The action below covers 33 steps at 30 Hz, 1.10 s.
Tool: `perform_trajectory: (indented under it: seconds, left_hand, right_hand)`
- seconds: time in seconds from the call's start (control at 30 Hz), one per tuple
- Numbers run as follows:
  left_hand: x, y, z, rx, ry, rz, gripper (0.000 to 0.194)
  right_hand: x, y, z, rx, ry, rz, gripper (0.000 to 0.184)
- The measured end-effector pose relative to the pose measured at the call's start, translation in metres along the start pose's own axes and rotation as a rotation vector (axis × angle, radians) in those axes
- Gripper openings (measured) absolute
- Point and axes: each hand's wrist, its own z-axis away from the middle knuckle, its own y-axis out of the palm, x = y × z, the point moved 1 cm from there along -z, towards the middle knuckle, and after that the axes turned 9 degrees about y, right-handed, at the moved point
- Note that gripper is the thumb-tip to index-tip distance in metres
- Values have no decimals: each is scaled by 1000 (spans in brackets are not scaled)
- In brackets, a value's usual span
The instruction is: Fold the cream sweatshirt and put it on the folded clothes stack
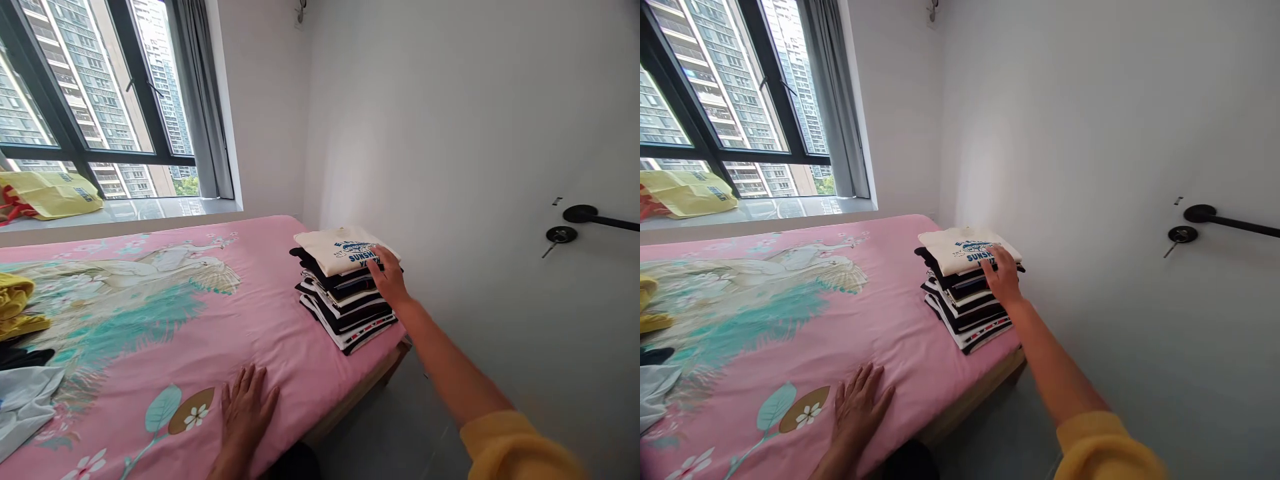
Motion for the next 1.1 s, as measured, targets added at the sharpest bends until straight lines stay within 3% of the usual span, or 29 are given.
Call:
perform_trajectory:
  seconds: [0.07,0.17,0.23,0.3,0.33,0.43,0.5,0.6,0.7,0.83,0.97,1.1]
  left_hand:
    - [0,1,1,-4,-2,17,54]
    - [2,-2,-4,-9,-41,102,50]
    - [0,-13,-18,-11,-161,249,45]
    - [-9,-35,-42,-60,-254,476,48]
    - [-18,-50,-57,-125,-234,603,50]
    - [-62,-105,-114,-302,41,755,47]
    - [-96,-138,-155,-304,211,762,44]
    - [-143,-168,-218,-171,412,691,48]
    - [-176,-170,-280,-7,543,548,52]
    - [-197,-151,-339,168,625,386,50]
    - [-197,-139,-357,340,680,360,49]
    - [-191,-140,-363,323,780,326,58]
  right_hand:
    - [-24,8,44,-153,179,-294,61]
    - [-68,41,110,-240,628,-853,55]
    - [-93,67,143,-169,928,-1160,47]
    - [-107,88,162,-92,1064,-1271,41]
    - [-110,96,167,-65,1091,-1287,38]
    - [-112,111,168,-25,1139,-1318,31]
    - [-111,117,163,-4,1160,-1337,27]
    - [-114,125,156,-1,1230,-1437,23]
    - [-123,131,152,-15,1296,-1597,24]
    - [-138,137,151,9,1298,-1707,29]
    - [-163,145,156,80,1365,-1703,35]
    - [-187,155,157,138,1368,-1558,44]
